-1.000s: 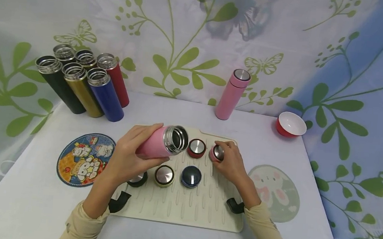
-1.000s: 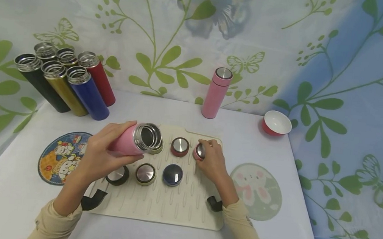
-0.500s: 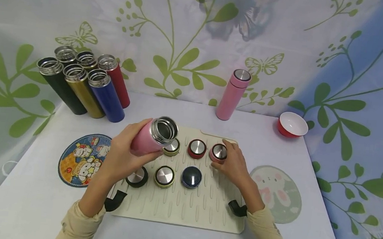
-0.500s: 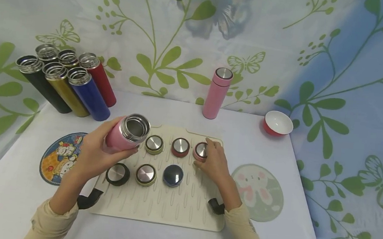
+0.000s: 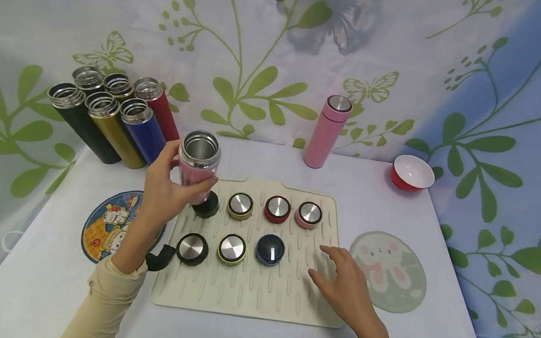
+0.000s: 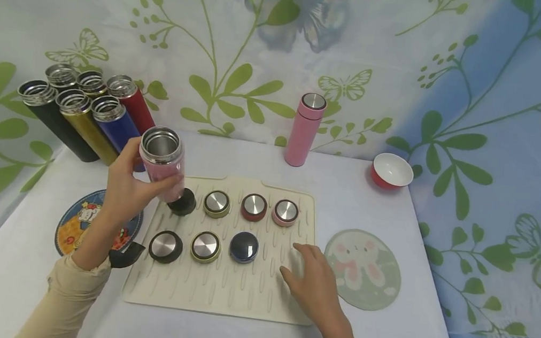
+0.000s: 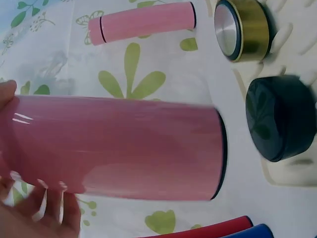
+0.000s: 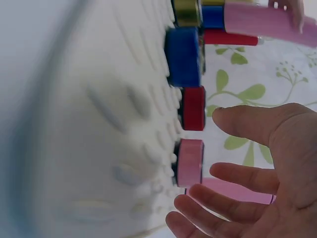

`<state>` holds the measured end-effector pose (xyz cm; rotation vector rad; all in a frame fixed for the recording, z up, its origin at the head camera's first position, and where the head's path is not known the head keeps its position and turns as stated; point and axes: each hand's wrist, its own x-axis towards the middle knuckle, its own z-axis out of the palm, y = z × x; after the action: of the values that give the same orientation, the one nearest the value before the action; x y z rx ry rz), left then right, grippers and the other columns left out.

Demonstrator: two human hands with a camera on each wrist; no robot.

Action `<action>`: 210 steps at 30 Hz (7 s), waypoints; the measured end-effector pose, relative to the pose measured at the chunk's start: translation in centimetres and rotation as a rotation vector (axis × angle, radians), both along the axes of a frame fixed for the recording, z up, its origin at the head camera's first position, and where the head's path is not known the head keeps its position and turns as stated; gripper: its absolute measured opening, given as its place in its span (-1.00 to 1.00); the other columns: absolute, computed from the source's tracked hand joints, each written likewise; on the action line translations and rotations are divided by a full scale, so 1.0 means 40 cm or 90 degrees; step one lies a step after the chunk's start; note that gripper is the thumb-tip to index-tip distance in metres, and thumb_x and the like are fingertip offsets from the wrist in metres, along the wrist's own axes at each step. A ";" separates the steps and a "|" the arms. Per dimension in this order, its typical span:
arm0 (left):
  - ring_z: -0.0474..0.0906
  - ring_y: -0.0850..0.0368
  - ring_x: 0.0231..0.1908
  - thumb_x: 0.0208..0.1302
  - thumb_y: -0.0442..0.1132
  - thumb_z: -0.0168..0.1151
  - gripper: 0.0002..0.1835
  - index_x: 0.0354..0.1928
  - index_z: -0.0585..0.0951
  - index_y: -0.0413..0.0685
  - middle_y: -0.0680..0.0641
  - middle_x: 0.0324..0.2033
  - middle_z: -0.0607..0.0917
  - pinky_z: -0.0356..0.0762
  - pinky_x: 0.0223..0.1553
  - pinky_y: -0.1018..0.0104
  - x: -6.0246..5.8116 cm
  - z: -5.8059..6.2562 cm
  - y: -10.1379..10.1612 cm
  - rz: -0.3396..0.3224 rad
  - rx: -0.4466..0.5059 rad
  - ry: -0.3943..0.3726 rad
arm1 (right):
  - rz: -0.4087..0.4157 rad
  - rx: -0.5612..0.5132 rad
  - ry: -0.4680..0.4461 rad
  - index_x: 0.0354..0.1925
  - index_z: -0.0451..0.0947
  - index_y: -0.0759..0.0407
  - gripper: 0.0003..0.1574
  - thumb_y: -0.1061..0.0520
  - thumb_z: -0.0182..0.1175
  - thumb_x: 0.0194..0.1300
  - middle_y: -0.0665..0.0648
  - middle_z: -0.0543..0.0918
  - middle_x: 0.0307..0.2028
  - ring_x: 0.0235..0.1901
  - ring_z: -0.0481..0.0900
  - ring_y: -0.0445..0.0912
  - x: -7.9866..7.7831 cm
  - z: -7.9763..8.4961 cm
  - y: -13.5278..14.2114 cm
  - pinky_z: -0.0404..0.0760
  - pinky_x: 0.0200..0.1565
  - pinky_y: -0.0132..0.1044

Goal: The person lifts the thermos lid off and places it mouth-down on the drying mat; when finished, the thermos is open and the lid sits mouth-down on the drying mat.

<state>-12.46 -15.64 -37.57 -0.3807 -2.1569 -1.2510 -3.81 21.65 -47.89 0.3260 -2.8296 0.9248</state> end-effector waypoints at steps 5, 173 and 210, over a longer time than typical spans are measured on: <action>0.44 0.13 -0.12 -0.05 -0.16 0.62 -0.28 0.20 0.53 -0.10 -0.02 -0.03 0.58 0.40 -0.25 0.36 -0.054 0.004 -0.019 0.054 0.021 -0.065 | -0.002 0.029 -0.007 0.07 0.63 0.20 -0.36 0.06 0.56 0.01 0.14 0.63 0.01 0.04 0.60 0.12 0.050 -0.026 -0.005 0.59 -0.02 0.10; 0.57 -0.08 0.05 0.25 -0.27 0.31 -0.36 0.35 0.31 0.06 -0.17 0.09 0.56 0.57 0.05 0.04 -0.311 -0.002 0.375 -0.387 0.467 -0.220 | -0.014 0.055 0.139 -0.26 0.71 0.02 -0.52 0.10 0.66 -0.25 0.00 0.53 -0.16 -0.23 0.48 -0.06 0.074 -0.097 -0.011 0.51 -0.23 -0.15; 0.51 0.08 0.14 -0.14 -0.17 0.69 -0.13 0.32 0.53 0.10 0.03 0.15 0.62 0.50 0.08 0.00 0.094 -0.014 0.251 -0.222 -0.116 0.031 | 0.090 -0.304 0.010 0.20 0.54 -0.09 -0.38 0.14 0.47 0.18 -0.09 0.69 -0.15 -0.27 0.69 -0.16 0.040 0.153 -0.020 0.65 -0.40 -0.26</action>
<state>-8.70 -5.58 -38.11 -0.8867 -2.2339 -1.2111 -2.22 20.84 -41.77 0.4665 -2.4856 1.5683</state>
